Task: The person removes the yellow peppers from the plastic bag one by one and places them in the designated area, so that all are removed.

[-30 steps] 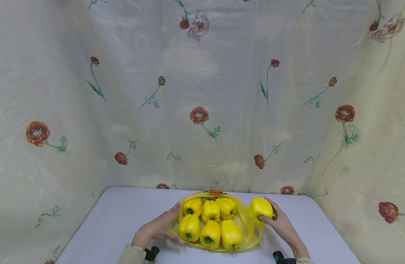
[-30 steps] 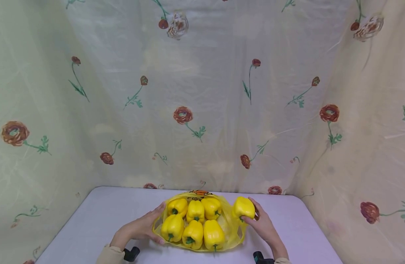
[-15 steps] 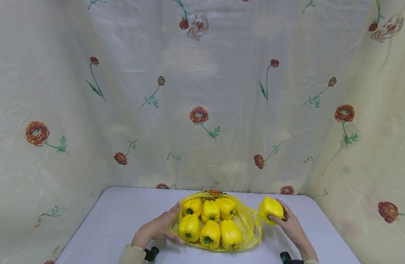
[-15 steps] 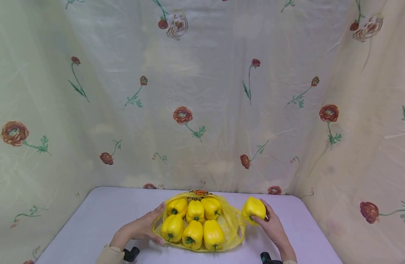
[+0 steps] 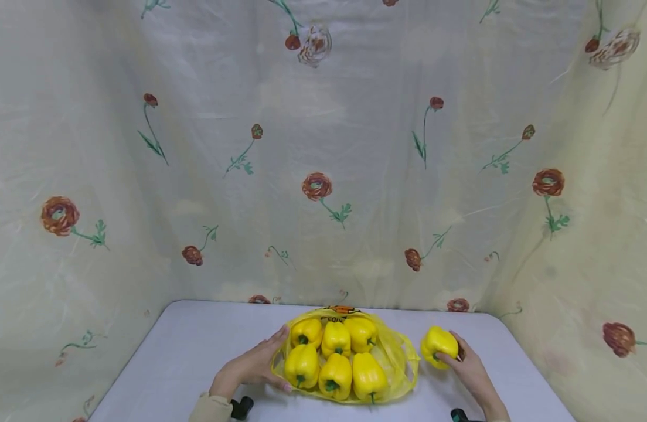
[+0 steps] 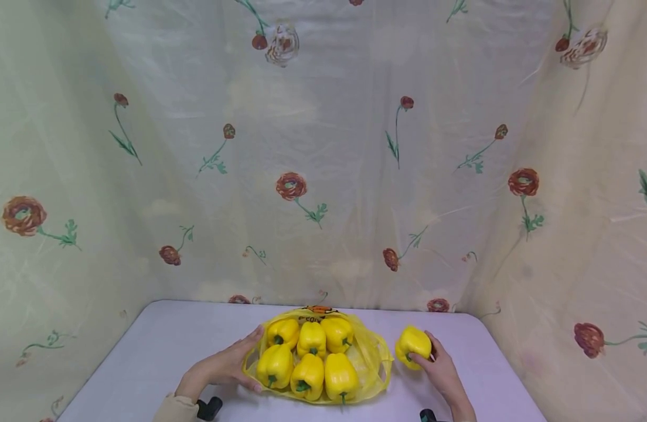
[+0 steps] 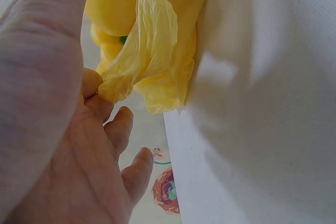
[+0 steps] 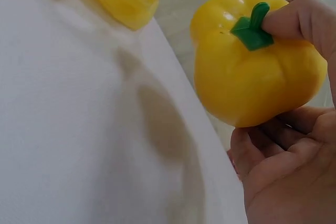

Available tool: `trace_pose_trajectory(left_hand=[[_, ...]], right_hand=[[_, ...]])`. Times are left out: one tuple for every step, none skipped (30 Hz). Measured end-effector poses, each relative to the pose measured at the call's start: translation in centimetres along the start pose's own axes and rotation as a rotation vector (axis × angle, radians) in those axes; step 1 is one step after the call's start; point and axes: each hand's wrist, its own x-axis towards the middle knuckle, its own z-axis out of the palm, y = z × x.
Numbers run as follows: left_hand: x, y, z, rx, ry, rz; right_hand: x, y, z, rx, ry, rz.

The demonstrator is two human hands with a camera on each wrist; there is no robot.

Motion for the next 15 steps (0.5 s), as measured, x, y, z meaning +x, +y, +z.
trace_pose_trajectory(left_hand=[[0.0, 0.0, 0.0, -0.001, 0.000, 0.000], [0.0, 0.0, 0.0, -0.003, 0.000, 0.000], [-0.1, 0.0, 0.1, -0.005, 0.001, 0.000], [-0.1, 0.0, 0.1, -0.006, 0.002, -0.001], [-0.1, 0.0, 0.1, -0.005, 0.002, -0.001], [-0.1, 0.0, 0.1, -0.006, 0.002, -0.001], [-0.1, 0.0, 0.1, -0.008, 0.002, -0.001], [-0.1, 0.0, 0.1, -0.007, 0.001, -0.002], [-0.1, 0.0, 0.1, -0.006, 0.002, -0.003], [-0.1, 0.0, 0.1, -0.004, 0.002, -0.003], [-0.1, 0.0, 0.1, -0.003, 0.003, -0.003], [-0.1, 0.0, 0.1, -0.002, 0.003, -0.003], [0.0, 0.0, 0.1, -0.001, 0.004, -0.005], [0.0, 0.0, 0.1, 0.000, 0.004, -0.006], [0.0, 0.0, 0.1, 0.001, 0.004, -0.006]], right_hand=[[0.1, 0.2, 0.1, -0.004, -0.001, 0.007], [0.1, 0.4, 0.1, -0.004, 0.000, 0.011], [0.2, 0.6, 0.2, -0.007, 0.000, 0.016], [0.3, 0.7, 0.3, -0.007, 0.001, 0.021], [0.3, 0.8, 0.4, -0.011, 0.004, 0.025], [0.4, 0.9, 0.5, -0.011, 0.005, 0.034], [0.4, 1.0, 0.6, -0.008, 0.005, 0.041], [0.5, 1.1, 0.6, -0.003, 0.003, 0.047], [0.5, 1.3, 0.7, 0.000, 0.003, 0.051], [0.6, 1.3, 0.8, 0.005, 0.002, 0.056], [0.6, 1.5, 0.9, 0.007, 0.001, 0.059], [0.7, 1.6, 0.9, 0.008, -0.001, 0.062], [0.7, 1.7, 1.0, 0.008, -0.003, 0.063], [0.8, 1.8, 1.1, 0.004, -0.003, 0.062], [0.8, 1.9, 1.2, 0.000, -0.005, 0.062]])
